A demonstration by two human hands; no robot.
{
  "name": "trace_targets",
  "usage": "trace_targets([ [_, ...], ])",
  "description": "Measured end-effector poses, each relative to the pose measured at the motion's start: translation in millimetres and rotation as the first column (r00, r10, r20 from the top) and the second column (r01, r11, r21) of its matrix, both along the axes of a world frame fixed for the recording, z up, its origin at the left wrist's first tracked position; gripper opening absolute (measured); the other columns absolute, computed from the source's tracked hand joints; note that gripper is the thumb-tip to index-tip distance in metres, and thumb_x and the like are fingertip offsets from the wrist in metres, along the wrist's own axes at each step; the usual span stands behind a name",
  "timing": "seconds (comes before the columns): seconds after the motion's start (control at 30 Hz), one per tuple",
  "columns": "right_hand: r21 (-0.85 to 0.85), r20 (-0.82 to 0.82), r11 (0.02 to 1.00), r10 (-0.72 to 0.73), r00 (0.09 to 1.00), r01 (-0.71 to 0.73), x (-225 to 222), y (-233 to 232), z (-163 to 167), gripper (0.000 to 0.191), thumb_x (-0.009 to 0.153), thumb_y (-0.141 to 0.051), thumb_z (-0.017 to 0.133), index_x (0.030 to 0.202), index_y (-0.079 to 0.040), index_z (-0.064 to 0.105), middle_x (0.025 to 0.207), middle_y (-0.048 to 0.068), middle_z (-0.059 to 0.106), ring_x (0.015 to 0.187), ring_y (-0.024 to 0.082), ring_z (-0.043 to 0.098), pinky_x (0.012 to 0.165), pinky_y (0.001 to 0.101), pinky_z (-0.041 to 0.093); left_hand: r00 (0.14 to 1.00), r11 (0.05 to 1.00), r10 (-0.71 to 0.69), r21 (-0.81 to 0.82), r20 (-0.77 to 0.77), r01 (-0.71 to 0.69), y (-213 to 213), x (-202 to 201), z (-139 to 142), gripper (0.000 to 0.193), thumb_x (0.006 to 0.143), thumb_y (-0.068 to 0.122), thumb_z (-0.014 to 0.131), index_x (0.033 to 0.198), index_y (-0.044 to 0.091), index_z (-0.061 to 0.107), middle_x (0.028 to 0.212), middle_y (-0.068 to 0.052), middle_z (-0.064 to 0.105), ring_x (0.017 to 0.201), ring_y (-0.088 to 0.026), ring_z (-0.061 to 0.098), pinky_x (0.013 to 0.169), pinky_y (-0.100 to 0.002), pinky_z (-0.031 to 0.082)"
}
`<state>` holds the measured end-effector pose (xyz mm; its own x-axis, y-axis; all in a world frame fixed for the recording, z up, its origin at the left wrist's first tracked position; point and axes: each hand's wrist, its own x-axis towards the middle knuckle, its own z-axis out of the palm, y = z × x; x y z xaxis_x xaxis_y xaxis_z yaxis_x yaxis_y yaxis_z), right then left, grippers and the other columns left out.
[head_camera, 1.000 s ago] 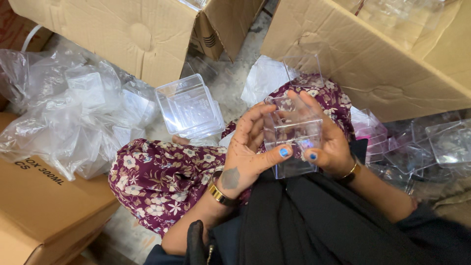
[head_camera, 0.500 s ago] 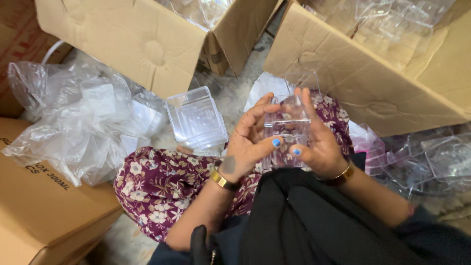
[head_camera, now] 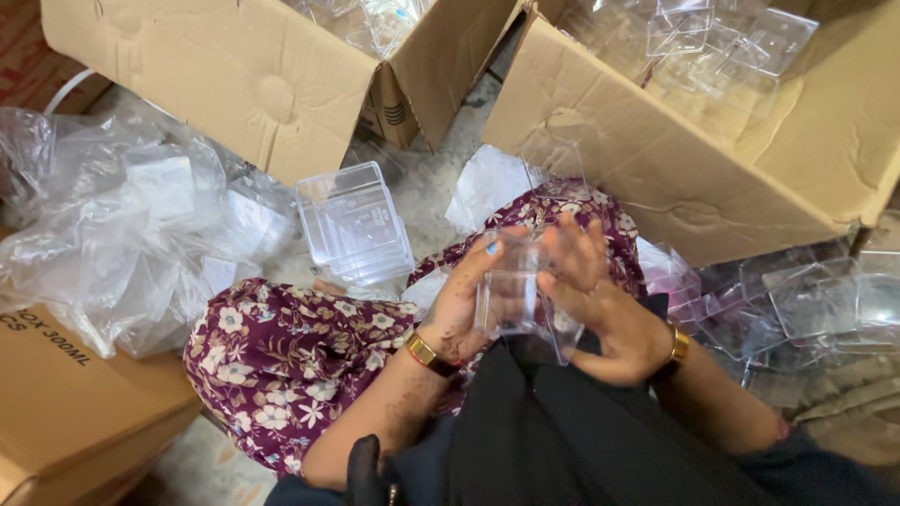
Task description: The person sits on the floor among open cartons, takes clear plastic boxes out of the cartons, stacks them, and then places stacked boxes into plastic bags, twisting the bags closed. The person handles the boxes one at a time and works through several cartons.
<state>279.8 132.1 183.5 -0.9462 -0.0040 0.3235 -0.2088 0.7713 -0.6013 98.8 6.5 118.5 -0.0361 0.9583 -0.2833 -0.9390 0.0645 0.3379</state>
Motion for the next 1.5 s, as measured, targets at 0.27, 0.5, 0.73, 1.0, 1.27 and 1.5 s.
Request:
trace_targets([
  [0.27, -0.799, 0.283, 0.513, -0.137, 0.949, 0.312, -12.5, -37.2, -20.0, 0.114, 0.087, -0.040, 0.076, 0.165, -0.014, -0.003, 0.173, 0.023, 0.000, 0.158, 0.039, 0.013, 0.124, 0.0538, 0.020, 0.813, 0.925, 0.380, 0.197, -0.441, -0.325, -12.2, 18.2, 6.5, 0.062, 0.096, 0.017, 0.073, 0.150, 0.006, 0.045, 0.132, -0.008, 0.056, 0.121, -0.018, 0.055, 0.106, -0.035, 0.048],
  [0.5, -0.977, -0.042, -0.200, -0.160, 0.986, -0.074, 7.8, -28.0, -41.1, 0.102, 0.090, -0.056, 0.070, 0.167, -0.013, 0.018, 0.169, 0.025, 0.028, 0.149, 0.039, 0.036, 0.119, 0.0536, 0.032, 0.872, 0.889, 0.458, 0.103, -0.171, -0.447, -32.2, 20.5, 15.6, 0.072, 0.093, 0.036, 0.070, 0.154, 0.009, 0.043, 0.140, -0.007, 0.051, 0.126, -0.020, 0.047, 0.110, -0.037, 0.039],
  [0.73, -0.992, -0.116, -0.022, -0.196, 0.974, -0.122, 14.0, -38.2, -38.8, 0.097, 0.095, -0.061, 0.064, 0.166, -0.013, 0.019, 0.169, 0.025, 0.027, 0.150, 0.040, 0.038, 0.119, 0.0526, 0.034, 0.671, 0.884, 0.465, 0.342, -0.578, -0.318, -54.9, 39.4, 29.3, 0.081, 0.086, 0.014, 0.080, 0.153, 0.005, 0.036, 0.149, -0.008, 0.044, 0.143, -0.020, 0.042, 0.125, -0.036, 0.033],
  [1.0, -0.933, -0.167, 0.350, -0.212, 0.963, -0.085, -4.1, -69.0, -48.6, 0.097, 0.096, -0.044, 0.075, 0.165, -0.001, 0.022, 0.174, 0.022, 0.022, 0.155, 0.031, 0.036, 0.125, 0.0453, 0.033, 0.664, 0.909, 0.415, 0.266, -0.622, -0.320, -79.9, 46.5, 38.0, 0.100, 0.079, 0.004, 0.082, 0.161, 0.005, 0.026, 0.155, -0.017, 0.044, 0.146, -0.026, 0.045, 0.122, -0.041, 0.040],
  [1.27, -0.910, -0.149, 0.409, -0.166, 0.975, -0.069, -5.8, -74.3, -45.6, 0.094, 0.096, -0.042, 0.074, 0.166, -0.003, 0.025, 0.174, 0.022, 0.027, 0.153, 0.029, 0.041, 0.127, 0.0438, 0.032, 0.607, 0.892, 0.451, 0.300, -0.654, -0.340, -90.5, 45.3, 35.2, 0.088, 0.082, 0.002, 0.082, 0.158, 0.002, 0.037, 0.159, -0.016, 0.040, 0.151, -0.027, 0.042, 0.128, -0.040, 0.036],
  [1.5, -0.888, -0.088, 0.460, -0.119, 0.989, -0.024, -0.6, -66.0, -38.6, 0.093, 0.094, -0.039, 0.073, 0.166, -0.002, 0.025, 0.173, 0.020, 0.029, 0.152, 0.027, 0.043, 0.126, 0.0441, 0.035, 0.575, 0.898, 0.441, 0.336, -0.689, -0.285, -95.1, 39.4, 33.8, 0.070, 0.084, -0.003, 0.081, 0.148, -0.001, 0.052, 0.164, -0.009, 0.029, 0.153, -0.026, 0.041, 0.128, -0.041, 0.037],
])
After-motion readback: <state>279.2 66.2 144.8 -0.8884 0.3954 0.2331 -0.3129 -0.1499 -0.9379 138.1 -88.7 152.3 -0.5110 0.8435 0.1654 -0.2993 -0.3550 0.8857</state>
